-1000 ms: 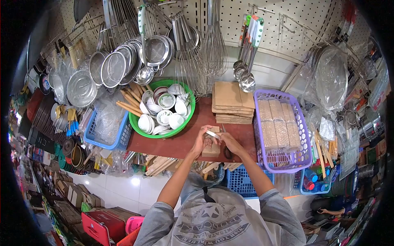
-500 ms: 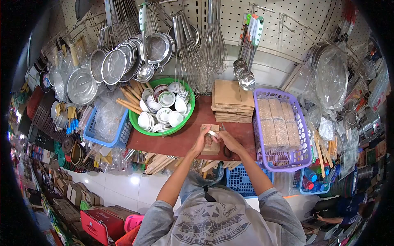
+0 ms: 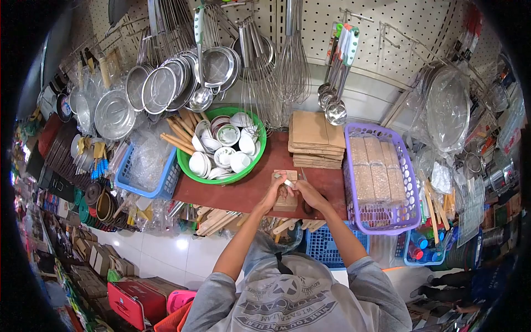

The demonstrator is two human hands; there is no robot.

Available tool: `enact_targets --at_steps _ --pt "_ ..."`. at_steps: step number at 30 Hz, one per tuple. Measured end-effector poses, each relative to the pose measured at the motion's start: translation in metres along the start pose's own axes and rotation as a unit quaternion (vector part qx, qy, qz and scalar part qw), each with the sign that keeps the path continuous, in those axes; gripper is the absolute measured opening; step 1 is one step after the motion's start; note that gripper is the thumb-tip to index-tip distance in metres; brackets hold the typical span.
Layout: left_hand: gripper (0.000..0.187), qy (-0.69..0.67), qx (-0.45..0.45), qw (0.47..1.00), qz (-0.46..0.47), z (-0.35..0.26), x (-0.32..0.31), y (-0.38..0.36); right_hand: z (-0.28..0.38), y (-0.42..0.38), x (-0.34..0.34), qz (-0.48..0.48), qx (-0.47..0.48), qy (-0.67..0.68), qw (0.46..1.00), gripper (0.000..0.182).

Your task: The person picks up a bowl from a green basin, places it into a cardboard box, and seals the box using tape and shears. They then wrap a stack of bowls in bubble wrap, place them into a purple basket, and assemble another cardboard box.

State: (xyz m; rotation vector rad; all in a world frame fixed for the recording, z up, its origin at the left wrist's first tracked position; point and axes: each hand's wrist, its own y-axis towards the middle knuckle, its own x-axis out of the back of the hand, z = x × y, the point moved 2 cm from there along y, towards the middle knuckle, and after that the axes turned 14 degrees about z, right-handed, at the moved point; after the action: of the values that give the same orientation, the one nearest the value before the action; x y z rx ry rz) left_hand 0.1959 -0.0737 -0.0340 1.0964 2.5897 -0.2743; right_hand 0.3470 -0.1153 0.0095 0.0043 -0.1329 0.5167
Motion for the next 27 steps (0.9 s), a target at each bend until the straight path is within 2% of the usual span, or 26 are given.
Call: enact_targets --at_steps 4,6,9,12,16,18,21,24,27 --pt "0.061 -0.079 -0.005 0.996 0.034 0.000 0.005 0.001 -0.005 -0.001 -0.002 -0.048 -0.016 0.008 0.999 0.036" --pt "0.063 -0.079 0.003 0.996 0.031 -0.002 0.003 -0.001 -0.005 0.002 0.000 0.000 0.013 0.000 1.000 0.036" --pt "0.065 0.071 0.001 0.997 0.012 -0.003 -0.001 -0.002 -0.004 0.001 0.001 0.017 0.013 0.002 1.000 0.037" --pt "0.066 0.095 0.016 0.995 0.007 -0.005 -0.003 -0.003 -0.002 0.000 0.001 0.028 0.012 0.033 0.999 0.038" --pt "0.065 -0.016 0.017 0.999 0.024 -0.003 -0.001 -0.002 -0.021 0.000 0.000 -0.021 -0.023 0.072 0.997 0.038" --pt "0.063 -0.092 0.020 0.994 0.050 -0.004 0.002 -0.002 -0.025 -0.001 0.003 -0.001 0.000 0.053 0.999 0.036" --pt "0.062 -0.067 0.022 0.996 0.060 0.006 0.009 0.002 -0.027 0.000 0.005 0.009 -0.013 0.026 1.000 0.033" --pt "0.066 0.098 0.008 0.995 0.029 0.008 0.006 0.001 -0.030 0.003 0.008 0.021 -0.004 0.036 0.999 0.030" --pt "0.066 0.078 0.026 0.996 0.017 0.003 0.002 -0.001 -0.009 0.001 0.002 0.023 0.020 0.054 0.998 0.028"
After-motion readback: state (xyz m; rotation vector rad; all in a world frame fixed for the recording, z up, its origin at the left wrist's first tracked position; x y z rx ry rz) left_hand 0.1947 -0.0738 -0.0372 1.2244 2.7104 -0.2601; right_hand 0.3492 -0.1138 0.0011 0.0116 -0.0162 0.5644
